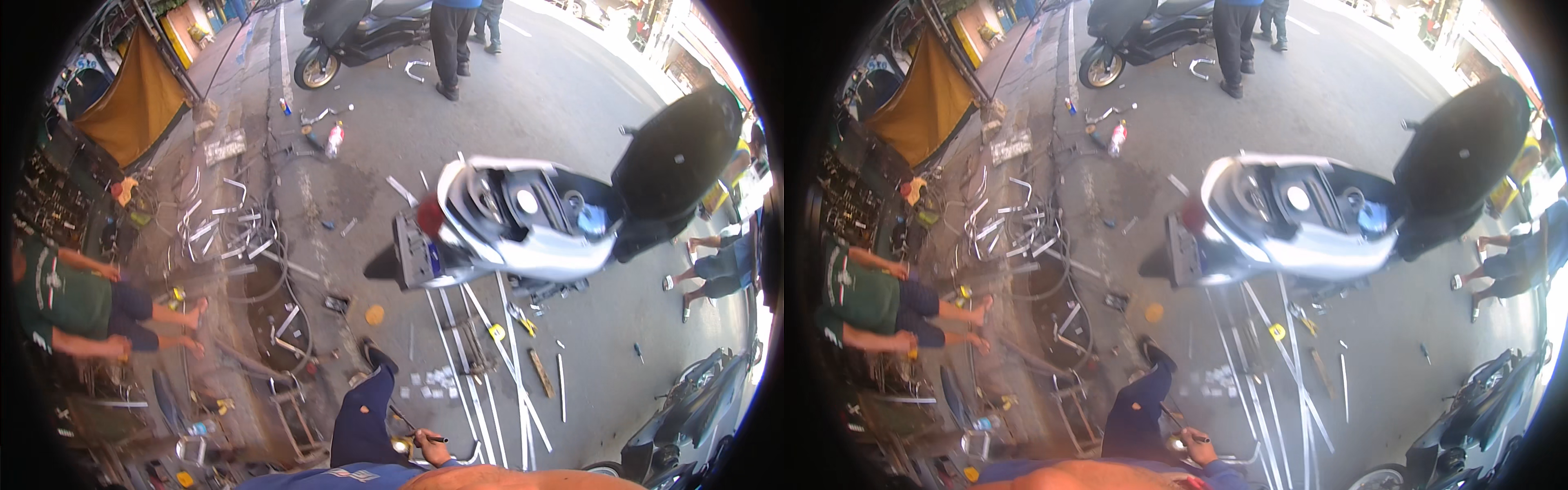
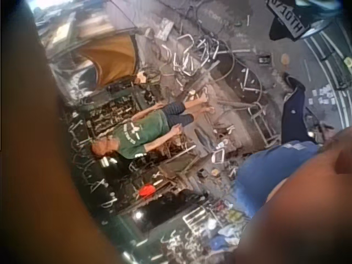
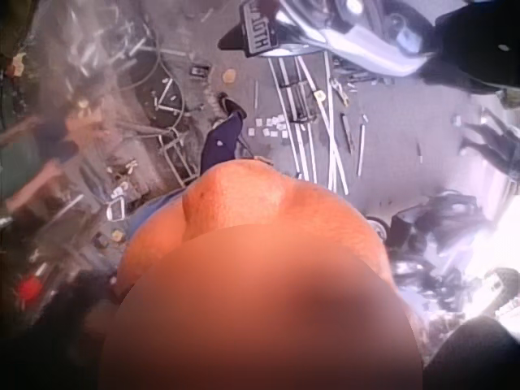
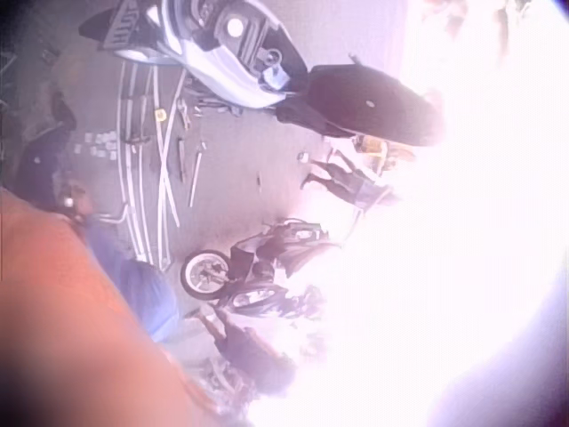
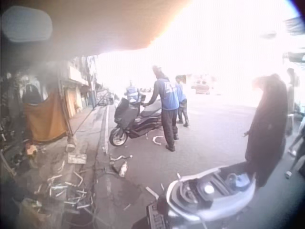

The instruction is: The person uses a wrench to tighten bolts on the rear wheel and brake assembly of a scooter. They then retrieve a small metal part from a pile of scrap and attach it to the scooter's frame using a zip tie.

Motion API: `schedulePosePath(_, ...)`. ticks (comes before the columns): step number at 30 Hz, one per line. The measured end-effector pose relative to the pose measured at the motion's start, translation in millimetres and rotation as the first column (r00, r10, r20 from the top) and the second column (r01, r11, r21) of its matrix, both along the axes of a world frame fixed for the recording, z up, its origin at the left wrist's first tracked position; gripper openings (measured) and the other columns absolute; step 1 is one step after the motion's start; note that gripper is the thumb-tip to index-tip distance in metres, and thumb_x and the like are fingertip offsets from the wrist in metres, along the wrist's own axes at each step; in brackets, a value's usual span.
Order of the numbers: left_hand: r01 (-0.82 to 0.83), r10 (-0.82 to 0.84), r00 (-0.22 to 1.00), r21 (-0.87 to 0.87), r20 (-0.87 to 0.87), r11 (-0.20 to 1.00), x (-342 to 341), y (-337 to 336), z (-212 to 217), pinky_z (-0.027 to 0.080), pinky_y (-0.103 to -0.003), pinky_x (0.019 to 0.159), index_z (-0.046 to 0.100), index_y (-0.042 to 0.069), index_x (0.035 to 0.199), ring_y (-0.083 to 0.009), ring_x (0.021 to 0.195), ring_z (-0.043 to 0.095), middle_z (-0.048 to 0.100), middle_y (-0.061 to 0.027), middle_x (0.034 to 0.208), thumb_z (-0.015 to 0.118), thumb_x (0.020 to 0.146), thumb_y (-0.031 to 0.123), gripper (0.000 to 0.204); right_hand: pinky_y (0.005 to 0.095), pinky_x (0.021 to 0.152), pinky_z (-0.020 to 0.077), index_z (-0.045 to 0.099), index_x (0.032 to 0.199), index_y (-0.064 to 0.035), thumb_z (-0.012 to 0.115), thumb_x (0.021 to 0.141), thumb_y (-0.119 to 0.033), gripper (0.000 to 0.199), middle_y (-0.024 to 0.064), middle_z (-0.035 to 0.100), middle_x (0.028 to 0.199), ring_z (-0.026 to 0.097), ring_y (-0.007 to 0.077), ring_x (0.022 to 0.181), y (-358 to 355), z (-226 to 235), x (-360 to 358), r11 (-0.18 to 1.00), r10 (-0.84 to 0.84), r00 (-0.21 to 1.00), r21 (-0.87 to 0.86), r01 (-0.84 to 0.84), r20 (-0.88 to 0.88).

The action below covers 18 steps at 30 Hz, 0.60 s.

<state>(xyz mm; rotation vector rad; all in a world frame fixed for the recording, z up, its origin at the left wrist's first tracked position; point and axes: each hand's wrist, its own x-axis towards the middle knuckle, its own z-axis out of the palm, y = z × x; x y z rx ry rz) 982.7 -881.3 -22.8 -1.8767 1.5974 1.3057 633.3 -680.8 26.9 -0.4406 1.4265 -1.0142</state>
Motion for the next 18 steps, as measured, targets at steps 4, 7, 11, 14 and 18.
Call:
schedulePosePath(4, -0.120, 0.091, 0.985, -0.202, -0.147, 0.972, -28.1, -187.0, 56.9, 0.048, -0.043, 0.077, 0.068, 0.000, 0.091, -0.0364, 0.083, 0.064, 0.069, -0.0199, 0.089, 0.066, 0.083, 0.031, 0.032, 0.0350, 0.064, 0.0448, 0.063, 0.078, 0.0011, 0.059, 0.094, -0.036, 0.040, 0.0161, 0.058, 0.068, 0.053, 0.0168, 0.065, -232.3, 68.6, -12.3, 0.962, 0.250, 0.906, -0.023, -0.274, -0.341)
schedulePosePath(7, -0.269, 0.155, 0.945, -0.419, -0.288, 0.867, -53.5, -361.3, 122.3, 0.047, -0.043, 0.075, 0.069, -0.001, 0.086, -0.0371, 0.082, 0.064, 0.070, -0.0194, 0.088, 0.064, 0.084, 0.031, 0.032, 0.0380, 0.056, 0.0407, 0.052, 0.070, -0.0004, 0.073, 0.083, -0.033, 0.041, 0.0144, 0.049, 0.062, 0.041, 0.0189, 0.059, -373.7, 114.6, -24.4, 0.951, 0.148, 0.924, -0.204, -0.230, -0.353)
schedulePosePath(11, -0.455, 0.189, 0.815, -0.401, -0.548, 0.795, -81.9, -536.5, 196.3, 0.048, -0.032, 0.077, 0.070, -0.001, 0.094, -0.0170, 0.083, 0.063, 0.069, -0.0098, 0.088, 0.072, 0.080, 0.024, 0.029, 0.0239, 0.052, 0.0352, 0.040, 0.061, -0.0088, 0.076, 0.073, -0.007, 0.039, -0.0035, 0.042, 0.061, 0.040, 0.0043, 0.061, -500.1, 155.8, -43.3, 0.975, -0.116, 0.983, -0.207, 0.085, -0.142)
schedulePosePath(14, -0.540, 0.362, 0.703, -0.129, -0.613, 0.832, -88.7, -593.2, 201.6, 0.049, -0.031, 0.082, 0.068, -0.002, 0.098, -0.0189, 0.087, 0.063, 0.069, -0.0103, 0.092, 0.077, 0.074, 0.019, 0.033, 0.0261, 0.057, 0.0426, 0.053, 0.068, -0.0050, 0.076, 0.069, -0.004, 0.023, -0.0020, 0.050, 0.067, 0.049, 0.0067, 0.064, -590.0, 156.0, -69.6, 0.982, -0.167, 0.790, -0.172, 0.079, -0.590)
schedulePosePath(18, -0.446, 0.313, 0.794, -0.148, -0.521, 0.883, -77.5, -658.8, 174.3, 0.048, -0.028, 0.067, 0.067, 0.001, 0.102, -0.0154, 0.076, 0.062, 0.068, -0.0082, 0.084, 0.072, 0.082, 0.019, 0.028, 0.0310, 0.068, 0.0478, 0.057, 0.106, -0.0011, 0.070, 0.073, -0.006, 0.035, 0.0075, 0.060, 0.086, 0.059, 0.0158, 0.078, -727.3, 125.0, -107.5, 0.978, -0.130, 0.885, 0.091, 0.190, -0.447)
